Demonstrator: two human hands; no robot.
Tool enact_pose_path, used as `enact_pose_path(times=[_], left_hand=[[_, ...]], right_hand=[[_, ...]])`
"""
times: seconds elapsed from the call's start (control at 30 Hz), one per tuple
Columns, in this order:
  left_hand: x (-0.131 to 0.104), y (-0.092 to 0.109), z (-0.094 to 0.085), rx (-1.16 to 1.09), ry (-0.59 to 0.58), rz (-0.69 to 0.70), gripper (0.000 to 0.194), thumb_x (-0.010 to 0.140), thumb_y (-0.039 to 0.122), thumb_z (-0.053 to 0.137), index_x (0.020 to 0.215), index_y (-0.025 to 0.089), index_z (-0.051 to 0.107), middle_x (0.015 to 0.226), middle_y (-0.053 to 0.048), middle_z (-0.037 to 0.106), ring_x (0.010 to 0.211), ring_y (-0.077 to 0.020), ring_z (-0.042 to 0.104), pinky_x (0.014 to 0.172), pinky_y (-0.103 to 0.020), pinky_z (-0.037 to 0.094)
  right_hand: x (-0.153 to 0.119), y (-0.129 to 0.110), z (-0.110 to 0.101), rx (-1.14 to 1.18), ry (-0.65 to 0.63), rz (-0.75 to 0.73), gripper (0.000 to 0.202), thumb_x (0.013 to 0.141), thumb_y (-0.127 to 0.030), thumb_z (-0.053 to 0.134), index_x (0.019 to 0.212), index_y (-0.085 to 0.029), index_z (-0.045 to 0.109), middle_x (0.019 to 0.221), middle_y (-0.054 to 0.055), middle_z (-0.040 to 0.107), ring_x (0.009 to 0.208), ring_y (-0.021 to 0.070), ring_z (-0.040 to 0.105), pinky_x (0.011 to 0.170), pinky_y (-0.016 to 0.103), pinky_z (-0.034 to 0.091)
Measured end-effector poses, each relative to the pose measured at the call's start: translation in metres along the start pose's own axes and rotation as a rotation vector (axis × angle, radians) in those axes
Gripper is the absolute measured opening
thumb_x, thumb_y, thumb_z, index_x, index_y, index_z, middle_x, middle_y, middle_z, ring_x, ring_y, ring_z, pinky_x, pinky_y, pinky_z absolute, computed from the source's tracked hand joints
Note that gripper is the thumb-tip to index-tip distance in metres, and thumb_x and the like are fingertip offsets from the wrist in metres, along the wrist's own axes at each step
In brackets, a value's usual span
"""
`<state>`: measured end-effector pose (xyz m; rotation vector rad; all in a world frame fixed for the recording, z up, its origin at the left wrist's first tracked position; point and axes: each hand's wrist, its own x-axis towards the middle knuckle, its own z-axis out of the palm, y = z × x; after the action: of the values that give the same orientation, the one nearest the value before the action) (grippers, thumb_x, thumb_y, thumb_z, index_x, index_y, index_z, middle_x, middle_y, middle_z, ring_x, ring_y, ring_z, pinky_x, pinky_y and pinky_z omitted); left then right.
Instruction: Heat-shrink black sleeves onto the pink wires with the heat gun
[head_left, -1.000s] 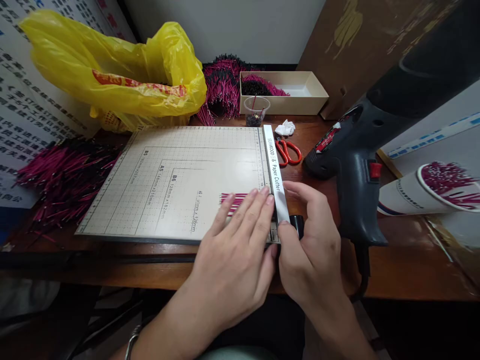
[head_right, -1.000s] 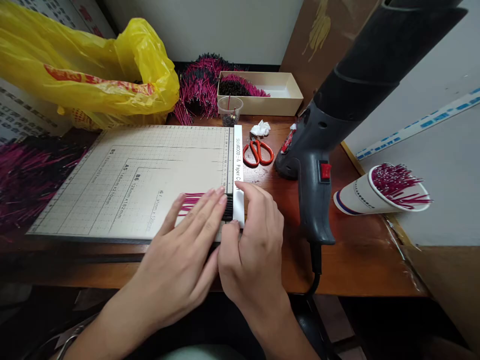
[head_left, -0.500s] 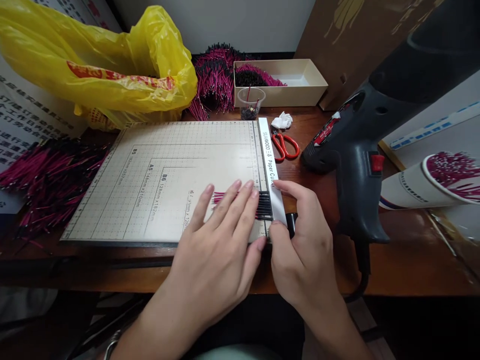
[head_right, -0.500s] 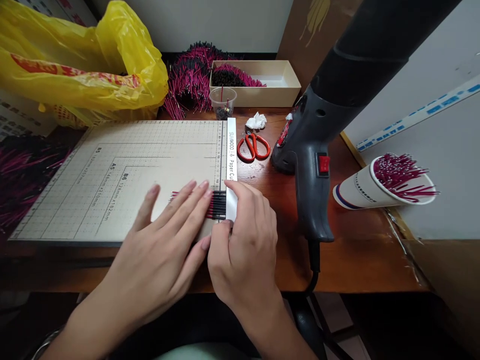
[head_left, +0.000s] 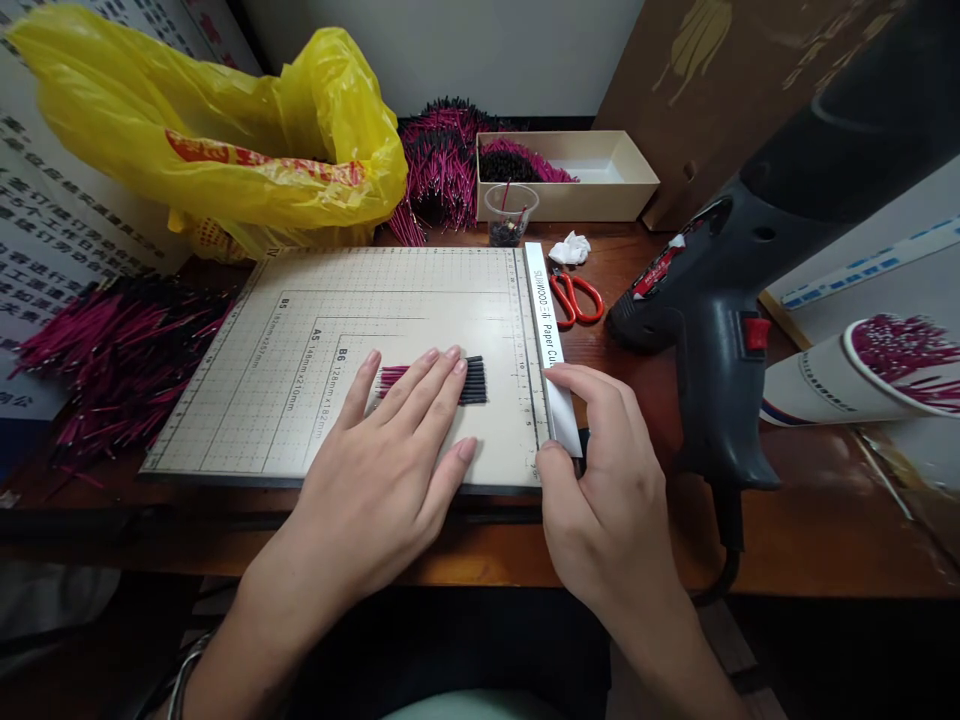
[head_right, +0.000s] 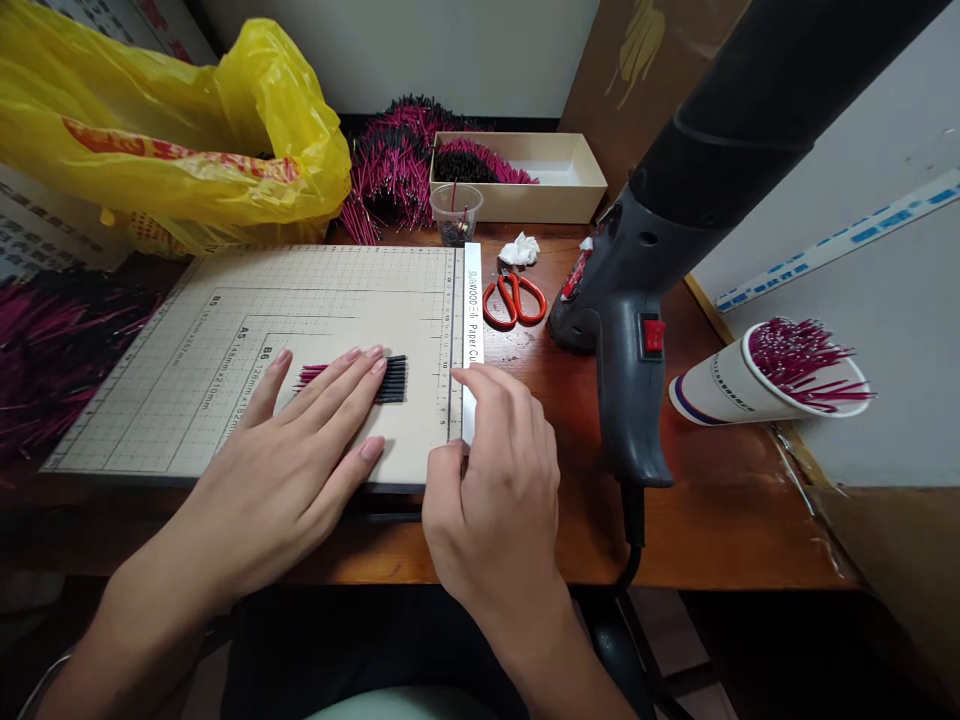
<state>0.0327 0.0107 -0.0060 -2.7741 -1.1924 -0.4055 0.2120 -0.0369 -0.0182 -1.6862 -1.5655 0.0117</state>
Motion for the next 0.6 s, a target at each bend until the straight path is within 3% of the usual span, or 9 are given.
enact_pose_path(times=[0.17,0.23,0.3,0.37,0.47,0.6], left_hand=[[-0.002,0.000,-0.003,-0.121,0.076,-0.020,0.057,0.117,0.035,0.032,0.164,0.005,0.035,0.169,-0.018,0.049,0.158,-0.0284,0.046,0.137,-0.048,0.007],[-0.002,-0.002,-0.007,-0.181,0.161,-0.068,0.047,0.115,0.033,0.043,0.156,0.011,0.048,0.162,-0.018,0.058,0.152,-0.0299,0.053,0.137,-0.053,0.006],[-0.001,-0.005,-0.010,-0.210,0.229,-0.118,0.027,0.110,0.027,0.054,0.134,0.021,0.065,0.142,-0.012,0.072,0.134,-0.0299,0.066,0.134,-0.058,0.013],[0.002,-0.009,-0.012,-0.214,0.257,-0.137,0.012,0.106,0.024,0.061,0.112,0.025,0.072,0.118,-0.006,0.078,0.112,-0.0279,0.071,0.126,-0.060,0.026],[0.008,-0.013,-0.012,-0.217,0.254,-0.119,0.013,0.105,0.024,0.063,0.099,0.026,0.074,0.100,-0.002,0.077,0.096,-0.0261,0.068,0.107,-0.057,0.037],[0.012,-0.013,-0.012,-0.251,0.182,-0.117,0.020,0.107,0.025,0.060,0.095,0.026,0.076,0.100,-0.002,0.078,0.094,-0.0256,0.065,0.096,-0.053,0.037]], right_hand=[[0.000,0.000,0.000,-0.093,-0.032,-0.052,0.041,0.096,-0.019,0.043,0.129,-0.012,0.065,0.137,0.017,0.070,0.124,0.0308,0.068,0.098,0.048,0.059],[0.001,0.000,0.000,-0.138,-0.061,-0.078,0.043,0.097,-0.021,0.043,0.133,-0.011,0.065,0.145,0.018,0.067,0.128,0.0326,0.068,0.099,0.049,0.060],[0.001,-0.001,0.000,-0.178,-0.086,-0.101,0.045,0.098,-0.022,0.045,0.137,-0.012,0.065,0.151,0.018,0.064,0.128,0.0339,0.068,0.099,0.050,0.062],[0.001,-0.002,-0.001,-0.203,-0.107,-0.126,0.046,0.098,-0.023,0.046,0.138,-0.013,0.066,0.153,0.018,0.063,0.127,0.0348,0.069,0.097,0.051,0.063],[0.002,-0.003,-0.003,-0.206,-0.132,-0.149,0.045,0.100,-0.025,0.047,0.138,-0.014,0.067,0.153,0.018,0.064,0.129,0.0348,0.069,0.098,0.052,0.063],[0.003,-0.004,-0.001,-0.202,-0.120,-0.137,0.045,0.099,-0.026,0.048,0.137,-0.014,0.067,0.151,0.016,0.066,0.129,0.0342,0.069,0.098,0.051,0.063]])
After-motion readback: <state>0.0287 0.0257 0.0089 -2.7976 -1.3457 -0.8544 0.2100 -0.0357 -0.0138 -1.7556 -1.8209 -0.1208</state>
